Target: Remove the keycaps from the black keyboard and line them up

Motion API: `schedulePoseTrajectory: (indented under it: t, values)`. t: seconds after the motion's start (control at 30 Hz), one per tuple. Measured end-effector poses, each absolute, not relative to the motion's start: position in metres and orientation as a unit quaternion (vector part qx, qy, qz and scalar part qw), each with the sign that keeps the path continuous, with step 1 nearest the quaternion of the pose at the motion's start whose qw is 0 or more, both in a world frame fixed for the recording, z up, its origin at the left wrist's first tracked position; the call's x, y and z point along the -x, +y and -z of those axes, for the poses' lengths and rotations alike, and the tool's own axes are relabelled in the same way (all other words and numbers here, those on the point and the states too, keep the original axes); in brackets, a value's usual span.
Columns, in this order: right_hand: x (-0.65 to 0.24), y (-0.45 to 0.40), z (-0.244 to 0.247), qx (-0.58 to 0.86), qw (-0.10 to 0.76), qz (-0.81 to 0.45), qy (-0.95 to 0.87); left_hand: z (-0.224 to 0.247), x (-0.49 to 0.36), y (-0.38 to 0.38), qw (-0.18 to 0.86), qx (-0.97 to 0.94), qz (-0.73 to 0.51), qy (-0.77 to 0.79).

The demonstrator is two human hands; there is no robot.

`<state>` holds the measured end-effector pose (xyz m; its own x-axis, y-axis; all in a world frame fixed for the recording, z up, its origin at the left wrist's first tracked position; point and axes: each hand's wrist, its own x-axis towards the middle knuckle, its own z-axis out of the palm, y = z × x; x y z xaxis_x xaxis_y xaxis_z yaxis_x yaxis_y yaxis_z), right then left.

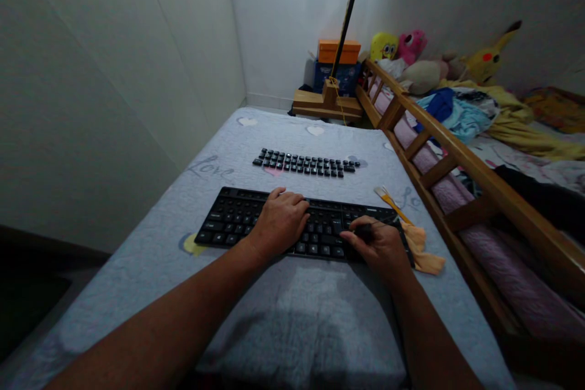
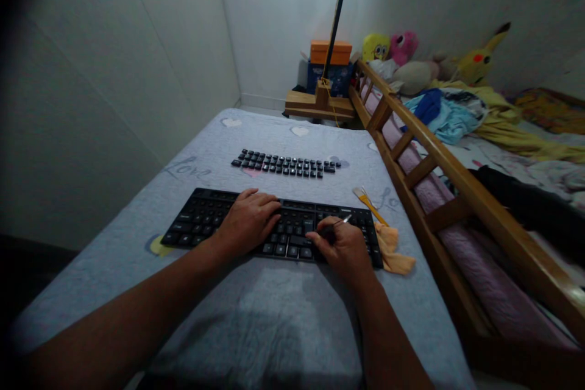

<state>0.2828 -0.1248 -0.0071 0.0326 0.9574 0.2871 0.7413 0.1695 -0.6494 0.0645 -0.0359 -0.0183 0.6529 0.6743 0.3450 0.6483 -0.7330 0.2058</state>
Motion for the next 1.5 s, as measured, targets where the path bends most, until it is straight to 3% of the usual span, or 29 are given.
schedulePoseTrajectory:
  t: [0.33,0.8,1.13,1.5]
  values:
    - [-0.275,-0.122,0.012,0.68,0.414,-0.161,-0.583,0.018,-0.064,-0.036,0.03,-0.909,-0.199,0.365]
    - [-0.267,-0.122,0.001,0.691,0.367,-0.16,-0.602,0.019,-0.065,-0.036,0.033,-0.908,-0.199,0.366]
    - [-0.275,-0.12,0.0,0.649,0.336,-0.174,-0.66,0.013,-0.072,-0.043,0.086,-0.904,-0.292,0.302]
    - [-0.284,-0.118,0.004,0.586,0.345,-0.163,-0.715,0.0,-0.093,-0.048,0.153,-0.92,-0.25,0.261]
